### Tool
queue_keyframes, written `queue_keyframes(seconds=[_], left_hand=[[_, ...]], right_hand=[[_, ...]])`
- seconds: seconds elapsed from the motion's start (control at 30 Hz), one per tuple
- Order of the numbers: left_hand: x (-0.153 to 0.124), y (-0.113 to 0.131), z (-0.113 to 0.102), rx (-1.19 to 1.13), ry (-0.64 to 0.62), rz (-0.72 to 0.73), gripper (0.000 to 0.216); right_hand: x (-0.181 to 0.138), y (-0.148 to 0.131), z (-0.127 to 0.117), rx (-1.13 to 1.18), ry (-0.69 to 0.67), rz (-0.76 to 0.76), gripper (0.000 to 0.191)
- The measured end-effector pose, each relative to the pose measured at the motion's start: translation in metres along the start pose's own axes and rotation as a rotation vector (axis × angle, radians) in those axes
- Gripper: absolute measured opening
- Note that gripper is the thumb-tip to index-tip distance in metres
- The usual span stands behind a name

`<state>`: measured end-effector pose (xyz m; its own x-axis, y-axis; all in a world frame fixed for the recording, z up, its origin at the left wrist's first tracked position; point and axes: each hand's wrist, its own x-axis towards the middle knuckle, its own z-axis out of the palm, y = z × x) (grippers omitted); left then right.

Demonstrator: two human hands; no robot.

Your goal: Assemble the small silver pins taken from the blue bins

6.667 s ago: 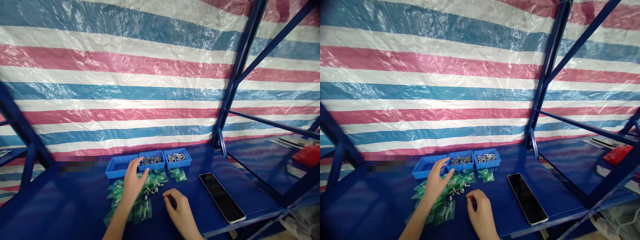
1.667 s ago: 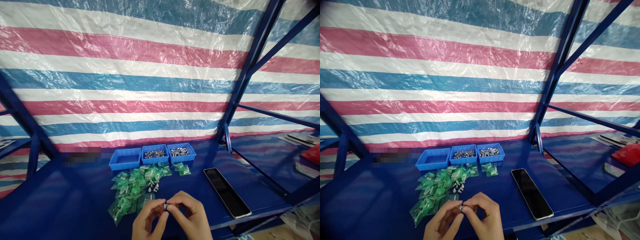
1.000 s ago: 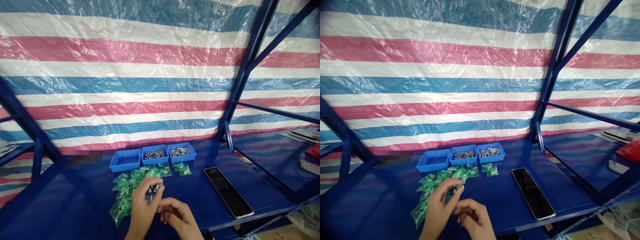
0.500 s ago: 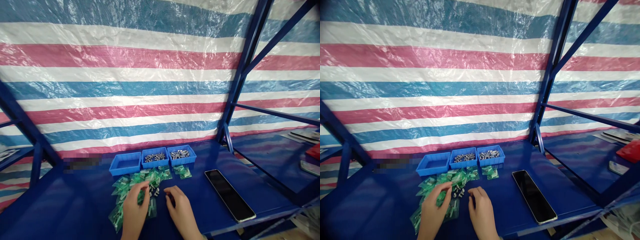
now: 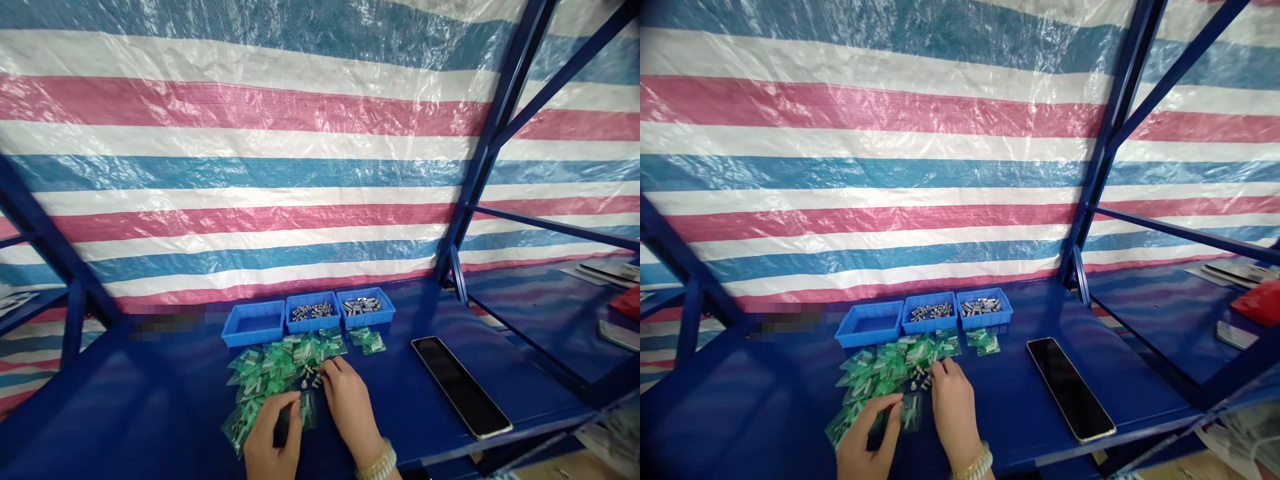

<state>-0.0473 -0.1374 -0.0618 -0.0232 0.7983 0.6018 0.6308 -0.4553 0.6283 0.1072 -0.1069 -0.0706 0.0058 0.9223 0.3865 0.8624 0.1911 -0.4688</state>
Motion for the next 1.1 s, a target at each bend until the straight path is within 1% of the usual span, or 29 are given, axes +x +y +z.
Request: queue_keyframes(seconds=[0.2,0.4,0.57,0.73,0.8,0.9,1.0,1.1], left_hand=[[-0.001,0.0,0.001,-0.006,0.001,-0.025,0.015],[0.0,-0.002,0.002,-0.004,0.016,-0.004,0.016],[-0.001,-0.002,0.003,-0.004,0.015,0.016,0.015],[-0.003,-0.003,0.003,-0.005,0.004,-0.019,0.015],[-0.002,-0.004,0.002,-0.01,0.012,-0.015,0.015],[0.001,0.0,0.001,-0.022,0.027,-0.002,0.013],[0.002,0.012,0.002,-0.087,-0.008,0.005,0.013],[0.001,0.028,0.005,-0.208,-0.053,-0.051,0.016]], right_hand=[[0.004,-0.002,-0.001,-0.024,-0.015,-0.016,0.021],[0.0,0.005,-0.003,0.012,0.029,0.049,0.019],[-0.001,0.007,-0.008,0.04,0.02,0.061,0.017],[0.0,0.01,-0.005,0.089,0.036,0.033,0.022],[-0.001,0.012,-0.006,0.212,0.045,0.045,0.024],[-0.007,0.011,-0.013,0.534,0.057,0.079,0.019],[-0.018,0.005,-0.028,0.813,0.056,0.152,0.009],[-0.026,-0.002,-0.045,0.957,0.045,0.202,0.007]])
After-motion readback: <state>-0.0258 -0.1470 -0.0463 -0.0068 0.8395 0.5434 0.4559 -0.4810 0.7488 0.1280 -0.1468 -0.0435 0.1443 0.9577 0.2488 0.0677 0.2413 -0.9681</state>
